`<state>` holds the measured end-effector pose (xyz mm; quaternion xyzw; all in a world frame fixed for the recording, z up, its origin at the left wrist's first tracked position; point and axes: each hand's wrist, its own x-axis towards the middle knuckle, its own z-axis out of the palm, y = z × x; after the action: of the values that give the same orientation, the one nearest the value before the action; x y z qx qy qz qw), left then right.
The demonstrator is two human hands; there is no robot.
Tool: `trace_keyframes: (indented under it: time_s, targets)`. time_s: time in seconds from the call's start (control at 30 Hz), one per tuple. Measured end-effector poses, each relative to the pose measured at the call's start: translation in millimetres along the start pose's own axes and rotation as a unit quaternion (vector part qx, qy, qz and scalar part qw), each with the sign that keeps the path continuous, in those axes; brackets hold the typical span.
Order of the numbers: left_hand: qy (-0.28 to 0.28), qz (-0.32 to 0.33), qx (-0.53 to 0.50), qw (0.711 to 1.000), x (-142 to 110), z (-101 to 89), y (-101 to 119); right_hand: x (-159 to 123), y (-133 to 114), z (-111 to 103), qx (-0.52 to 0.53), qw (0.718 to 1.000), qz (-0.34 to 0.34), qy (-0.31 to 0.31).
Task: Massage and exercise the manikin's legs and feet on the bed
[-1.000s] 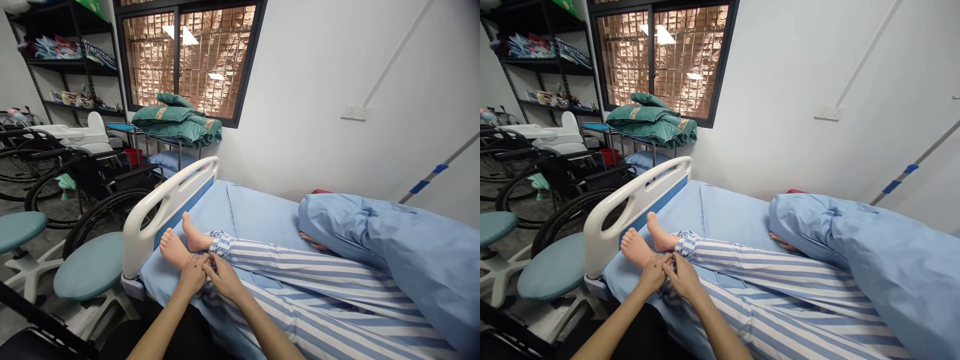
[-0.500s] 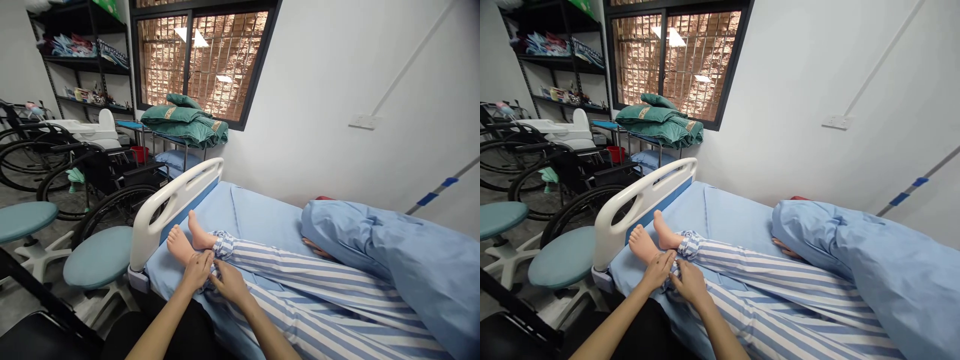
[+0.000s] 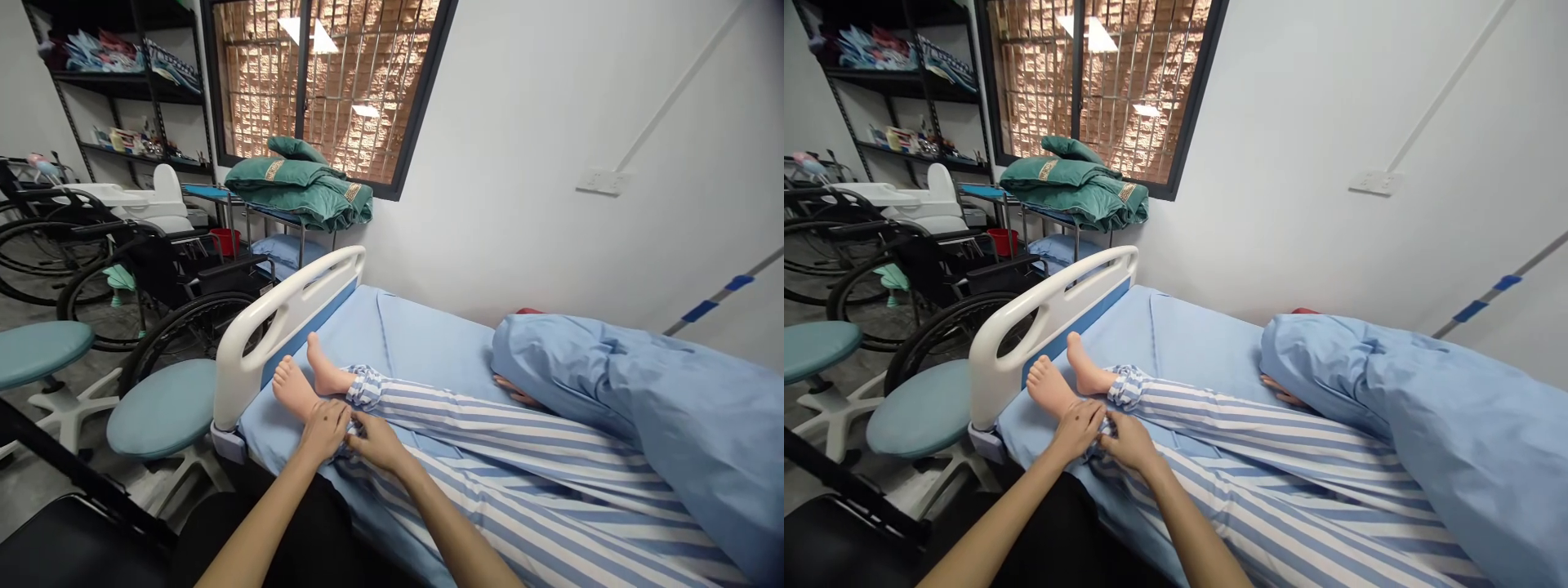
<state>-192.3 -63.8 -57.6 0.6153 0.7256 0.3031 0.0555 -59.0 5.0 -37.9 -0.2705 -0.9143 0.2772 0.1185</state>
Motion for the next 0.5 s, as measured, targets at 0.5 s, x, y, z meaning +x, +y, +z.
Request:
trace_keyframes:
  time_s: [0.5]
  targets:
    - [0.154,0.014,0.235,0.96,11,-6.5,-4,76,16,-45,0.158,0.955,-0.014,0.25]
